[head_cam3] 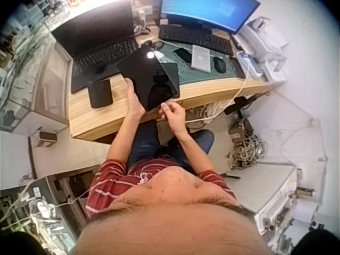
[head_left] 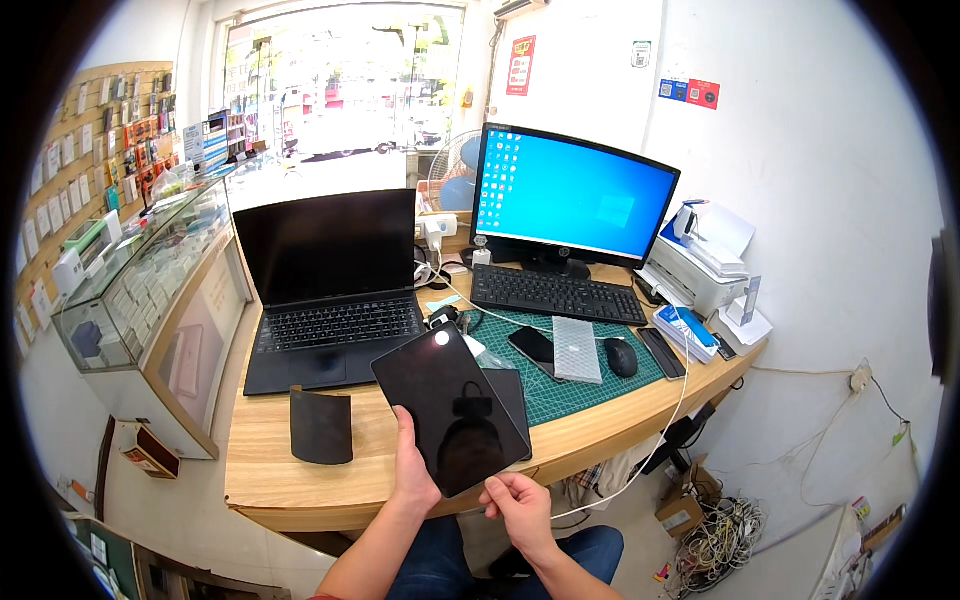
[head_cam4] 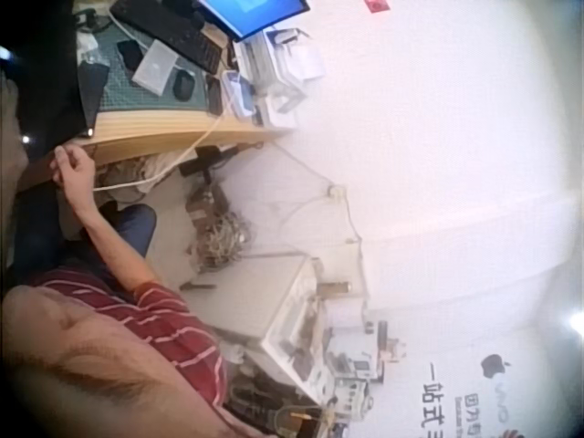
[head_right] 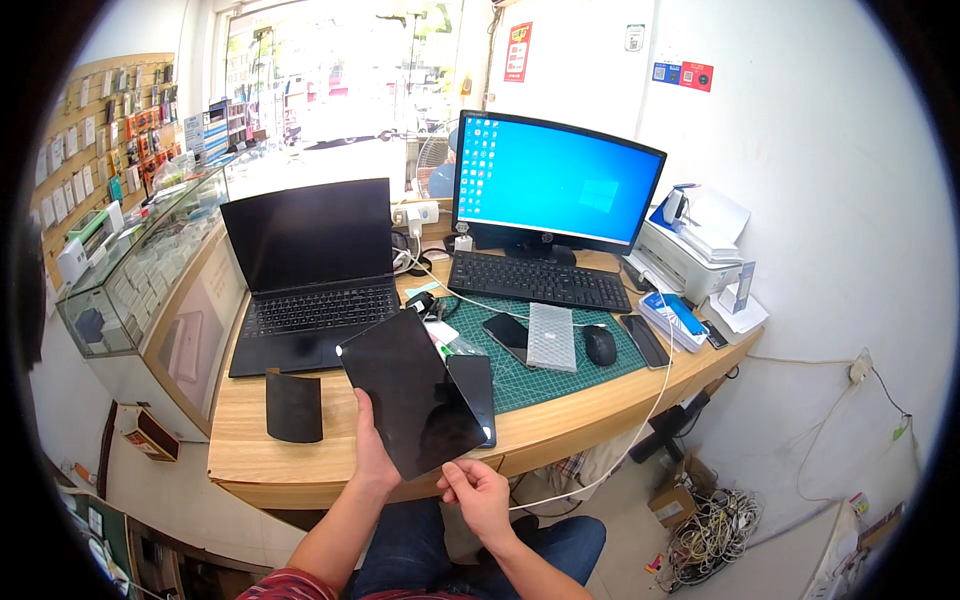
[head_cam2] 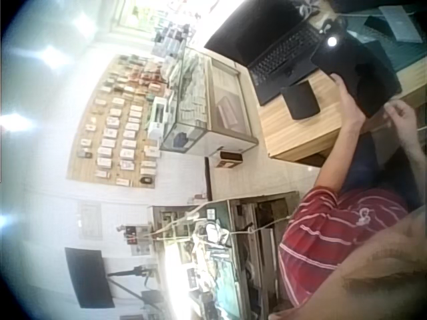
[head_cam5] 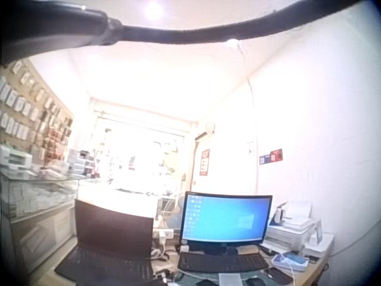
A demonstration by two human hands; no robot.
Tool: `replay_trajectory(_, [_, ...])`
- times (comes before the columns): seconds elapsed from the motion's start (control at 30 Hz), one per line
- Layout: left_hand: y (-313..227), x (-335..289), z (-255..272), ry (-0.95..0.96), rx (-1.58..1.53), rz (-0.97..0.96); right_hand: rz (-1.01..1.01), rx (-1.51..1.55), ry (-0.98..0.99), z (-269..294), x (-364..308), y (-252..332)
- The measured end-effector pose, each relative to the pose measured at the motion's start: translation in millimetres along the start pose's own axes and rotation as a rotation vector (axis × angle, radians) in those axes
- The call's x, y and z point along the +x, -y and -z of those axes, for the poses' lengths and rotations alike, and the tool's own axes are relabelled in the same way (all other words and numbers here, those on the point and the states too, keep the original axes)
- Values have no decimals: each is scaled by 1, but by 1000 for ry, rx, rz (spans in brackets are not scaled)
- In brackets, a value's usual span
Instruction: The person works on a disassembled tablet at a cluttered electronics repair bench. They connect a USB cable to a desktop computer, then return to the tablet to use a multimeter, probing various points on the motherboard and battery connector while the device remains open.
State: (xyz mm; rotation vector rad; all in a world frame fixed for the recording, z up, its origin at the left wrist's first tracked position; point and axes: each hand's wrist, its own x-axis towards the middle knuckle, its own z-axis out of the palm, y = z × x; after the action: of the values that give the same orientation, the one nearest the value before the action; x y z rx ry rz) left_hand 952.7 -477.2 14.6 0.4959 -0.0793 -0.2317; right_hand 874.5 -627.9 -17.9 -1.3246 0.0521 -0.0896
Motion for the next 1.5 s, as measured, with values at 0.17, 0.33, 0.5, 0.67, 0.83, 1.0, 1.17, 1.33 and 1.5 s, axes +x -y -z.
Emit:
replay_trajectory(0.17, [0, 1, 3, -6, -11, 5, 14, 15, -9, -2, -1, -1])
replay_trajectory(0.33, [-1, 0, 1, -13, -21, 7, 19, 21, -14, -1, 0, -4])
replay_trajectory(0.5, [0, 1, 3, -11, -28, -8, 20, 25, -14, -3, 0, -4])
replay_trajectory(0.67, [-2, -2, -4, -6, -7, -17, 22, 12, -20, -3, 0, -3])
replay_trajectory(0.83, [-2, -2, -6, 8, -16, -20, 35, 7, -22, -3, 0, -3])
replay_trajectory(1.0, [-1, 0, -1, 5, -42, -8, 45, -17, -31, -4, 0, -4])
replay_trajectory(1.17, [0, 1, 1, -8, -53, -6, 61, -37, -44, -4, 0, -4])
replay_trajectory(1.33, [-1, 0, 0, -43, -43, -15, 66, -78, -52, -5, 0, -1])
replay_trajectory(1.5, [0, 1, 1, -52, -56, -6, 70, -91, -56, -6, -1, 0])
